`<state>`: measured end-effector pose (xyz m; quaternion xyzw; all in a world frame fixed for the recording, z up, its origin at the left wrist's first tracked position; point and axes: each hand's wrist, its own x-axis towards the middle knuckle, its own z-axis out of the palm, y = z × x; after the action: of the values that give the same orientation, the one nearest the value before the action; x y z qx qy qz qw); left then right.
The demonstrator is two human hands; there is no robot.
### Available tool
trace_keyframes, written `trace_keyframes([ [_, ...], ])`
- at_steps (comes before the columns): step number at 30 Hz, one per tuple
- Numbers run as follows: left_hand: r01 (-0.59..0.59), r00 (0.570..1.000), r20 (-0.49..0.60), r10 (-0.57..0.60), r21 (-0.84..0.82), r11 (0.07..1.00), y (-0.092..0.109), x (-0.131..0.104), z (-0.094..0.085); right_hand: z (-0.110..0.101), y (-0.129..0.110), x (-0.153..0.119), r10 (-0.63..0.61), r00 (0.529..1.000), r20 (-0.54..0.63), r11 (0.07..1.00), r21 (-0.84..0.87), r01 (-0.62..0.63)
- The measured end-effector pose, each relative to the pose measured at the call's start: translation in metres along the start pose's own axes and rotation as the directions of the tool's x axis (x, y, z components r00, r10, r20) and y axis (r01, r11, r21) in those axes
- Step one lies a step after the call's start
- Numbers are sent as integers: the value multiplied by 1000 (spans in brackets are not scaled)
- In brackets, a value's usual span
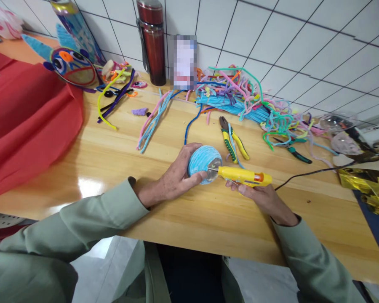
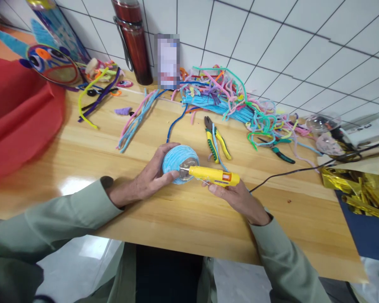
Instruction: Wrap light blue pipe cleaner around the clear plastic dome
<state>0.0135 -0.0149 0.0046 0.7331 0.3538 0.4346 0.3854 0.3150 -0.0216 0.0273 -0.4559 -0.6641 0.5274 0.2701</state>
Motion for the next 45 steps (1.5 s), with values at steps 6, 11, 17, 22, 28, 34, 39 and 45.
trace_keyframes([
  [6,-18,1000,-9,18,3,1000,-3,0,1,1,-1,1,-23,1000,-15,1000,3,24],
  [11,-35,999,-15,35,11,999,-5,0,2,2,-2,2,-34,999,-24,999,16,35],
  [17,-19,1000,-2,19,3,1000,-4,0,1,3,-1,2,-25,999,-27,998,54,26],
  [22,-34,999,-7,34,9,999,-3,0,1,2,-2,2,-39,999,-19,999,14,39],
  [28,-20,1000,-6,20,-1,1000,-2,1,0,1,-1,3,-84,996,-23,996,-35,83],
  [34,-30,1000,-6,30,4,1000,-2,1,1,1,1,3,-89,996,-11,996,-24,89],
  [39,-25,1000,1,25,5,1000,-3,1,1,0,0,3,-70,998,-6,997,-45,70],
  [45,-25,1000,-5,25,0,1000,-4,1,0,0,-1,3,-64,998,-7,997,-45,64],
])
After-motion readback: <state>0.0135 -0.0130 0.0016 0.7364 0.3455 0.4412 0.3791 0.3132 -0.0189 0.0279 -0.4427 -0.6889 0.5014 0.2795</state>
